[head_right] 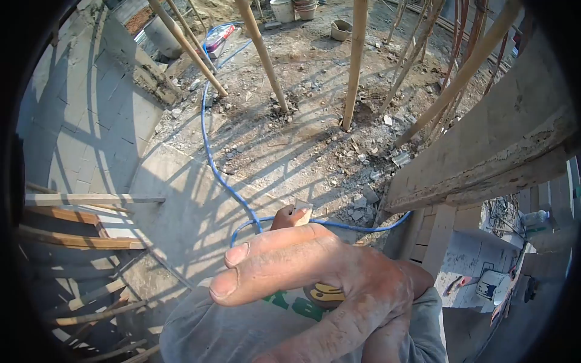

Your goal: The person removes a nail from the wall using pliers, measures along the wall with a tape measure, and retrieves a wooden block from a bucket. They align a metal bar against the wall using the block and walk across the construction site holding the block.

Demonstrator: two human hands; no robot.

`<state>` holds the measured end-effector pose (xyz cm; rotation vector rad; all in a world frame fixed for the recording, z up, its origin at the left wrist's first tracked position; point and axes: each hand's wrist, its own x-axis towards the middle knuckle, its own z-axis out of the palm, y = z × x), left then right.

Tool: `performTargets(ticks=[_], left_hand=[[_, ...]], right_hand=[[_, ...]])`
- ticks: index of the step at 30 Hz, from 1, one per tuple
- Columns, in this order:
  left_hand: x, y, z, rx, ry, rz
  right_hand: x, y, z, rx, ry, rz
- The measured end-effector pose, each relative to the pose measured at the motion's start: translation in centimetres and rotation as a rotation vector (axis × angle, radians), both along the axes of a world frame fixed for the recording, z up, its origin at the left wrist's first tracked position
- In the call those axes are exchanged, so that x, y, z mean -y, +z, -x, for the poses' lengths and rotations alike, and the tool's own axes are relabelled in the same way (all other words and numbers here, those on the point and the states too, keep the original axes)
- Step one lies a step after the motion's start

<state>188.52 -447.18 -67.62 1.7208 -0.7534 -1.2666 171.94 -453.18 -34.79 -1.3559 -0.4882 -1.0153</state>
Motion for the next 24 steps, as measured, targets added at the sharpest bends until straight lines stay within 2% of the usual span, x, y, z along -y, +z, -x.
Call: performTargets(ticks=[2,3,5,6,7,8,9,10,11,12,13,14,17,18,20,21,24], left_hand=[[1.3,2.9,-0.7,0.085,-0.007,0.11],[1.9,3.3,-1.6,0.176,-0.077,0.075],[2.9,-1.1,-3.3,0.233,-0.051,0.163],[3.5,-0.2,-4.0,0.255,-0.059,0.209],[3.8,0.9,-5.2,0.185,-0.09,0.147],[3.9,1.7,-6.1,0.182,-0.036,0.231],[3.9,1.9,-7.6,0.302,-0.099,0.078],[3.8,1.3,-8.3,0.284,0.004,0.098],[3.8,-0.3,-9.3,0.139,0.072,0.059],[3.7,0.6,-10.2,0.064,0.093,0.001],[3.5,-1.7,-11.1,-0.036,0.131,0.031],[3.4,-3.5,-12.5,0.0,0.096,-0.009],[5.2,-1.3,-12.0,-0.119,0.048,0.013],[5.9,0.2,-11.3,-0.155,0.028,0.01],[7.7,-2.1,-11.8,-0.049,-0.172,0.017],[8.7,0.1,-10.8,-0.095,-0.212,0.095],[10.9,2.9,-9.2,-0.169,-0.344,0.076]], right_hand=[[1.3,-1.9,-1.5,-0.226,-0.009,-0.004],[2.1,-3.1,-2.5,-0.333,-0.063,-0.022],[3.1,-5.4,-4.4,-0.515,-0.222,-0.075],[3.6,-7.3,-5.2,-0.602,-0.296,-0.081],[3.9,-9.5,-5.7,-0.698,-0.39,-0.087],[3.7,-11.4,-6.1,-0.807,-0.421,-0.164],[3.4,-13.2,-6.6,-0.913,-0.467,-0.248],[3.3,-15.0,-6.9,-1.027,-0.48,-0.257],[3.2,-16.5,-7.0,-1.137,-0.498,-0.276],[3.0,-17.5,-7.1,-1.171,-0.517,-0.256],[2.9,-18.4,-7.1,-1.204,-0.534,-0.236],[3.0,-19.3,-7.0,-1.264,-0.58,-0.23],[3.0,-21.4,-6.7,-1.36,-0.695,-0.226],[3.0,-22.4,-6.5,-1.378,-0.742,-0.277],[3.2,-24.3,-6.2,-1.403,-0.806,-0.366],[3.5,-24.4,-6.1,-1.48,-0.784,-0.413],[3.8,-27.6,-5.8,-1.479,-0.738,-0.647]])
